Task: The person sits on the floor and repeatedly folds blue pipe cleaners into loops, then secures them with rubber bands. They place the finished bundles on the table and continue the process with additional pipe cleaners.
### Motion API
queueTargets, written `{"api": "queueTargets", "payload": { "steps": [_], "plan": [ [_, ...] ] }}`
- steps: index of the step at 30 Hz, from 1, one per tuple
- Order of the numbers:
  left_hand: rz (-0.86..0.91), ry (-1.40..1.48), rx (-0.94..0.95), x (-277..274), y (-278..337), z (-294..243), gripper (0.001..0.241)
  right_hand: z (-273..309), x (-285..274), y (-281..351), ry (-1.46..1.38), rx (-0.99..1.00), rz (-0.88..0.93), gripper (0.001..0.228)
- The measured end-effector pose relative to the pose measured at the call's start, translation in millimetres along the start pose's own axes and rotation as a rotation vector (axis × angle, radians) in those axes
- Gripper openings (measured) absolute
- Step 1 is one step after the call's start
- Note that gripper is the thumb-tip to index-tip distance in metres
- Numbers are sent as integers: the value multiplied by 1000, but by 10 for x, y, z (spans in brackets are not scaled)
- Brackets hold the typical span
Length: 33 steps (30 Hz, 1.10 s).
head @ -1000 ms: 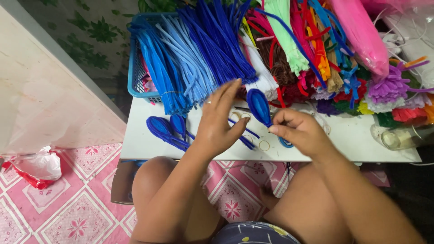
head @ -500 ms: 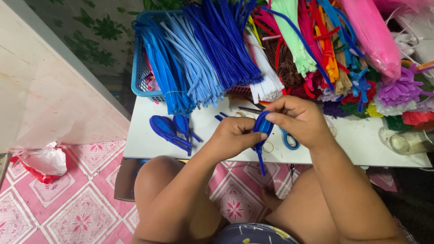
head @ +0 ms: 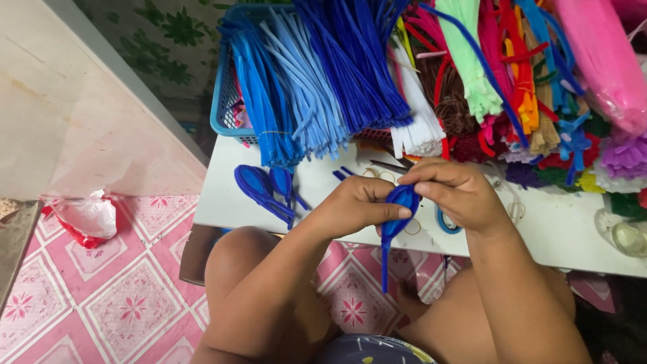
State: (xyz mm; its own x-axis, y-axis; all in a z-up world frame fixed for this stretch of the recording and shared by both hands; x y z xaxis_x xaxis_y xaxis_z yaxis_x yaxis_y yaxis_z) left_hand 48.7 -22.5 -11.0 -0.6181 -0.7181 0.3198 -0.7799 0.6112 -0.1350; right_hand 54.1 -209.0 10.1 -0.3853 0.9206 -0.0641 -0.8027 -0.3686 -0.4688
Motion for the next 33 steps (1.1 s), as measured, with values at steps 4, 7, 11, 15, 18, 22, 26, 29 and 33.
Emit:
{"api": "queueTargets", "payload": {
  "steps": [4, 7, 11, 15, 18, 22, 26, 29, 33],
  "plan": [
    [26, 39, -16, 1, -13, 66, 12, -234, -30, 109, -185, 30, 42, 21],
    [37, 57, 5, 1, 3, 122, 13, -394, -42, 182, -362, 50, 45, 21],
    [109, -62, -39, -1, 40, -45, 14, -386, -95, 263, -253, 158, 39, 17],
    [16, -317, 0, -166, 109, -244, 22, -279, -121, 271, -186, 355, -14, 51],
    [-196, -488, -55, -490, 561, -736, 26, -206, -211, 241, -89, 411, -74, 40],
    [-355, -282, -17, -731, 897, -624, 14, -385, 5, 195, -67, 444, -138, 32],
    [-423, -59, 108, -655, 896, -394, 7, -419, 703, 49, 89, 365, 16, 28],
    [-450, -61, 127, -627, 863, -238, 8, -334, 971, -14, 146, 315, 54, 14],
    [-479, -16, 173, -602, 829, -34, 12, -353, 997, 28, 124, 262, -44, 17]
  ]
}}
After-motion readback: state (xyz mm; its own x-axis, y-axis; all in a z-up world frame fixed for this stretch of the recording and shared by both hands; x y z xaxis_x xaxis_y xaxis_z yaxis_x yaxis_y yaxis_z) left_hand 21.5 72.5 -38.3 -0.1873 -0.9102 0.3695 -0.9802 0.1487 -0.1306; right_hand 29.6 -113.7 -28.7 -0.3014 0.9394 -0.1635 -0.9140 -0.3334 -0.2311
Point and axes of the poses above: each hand's wrist, its own y-axis away from the middle knuckle, its own x-axis out of the palm, z = x × y, the point moved 3 cm from there along -y, towards the middle knuckle, and after that the axes turned 3 degrees about y, right-handed, at the moved point
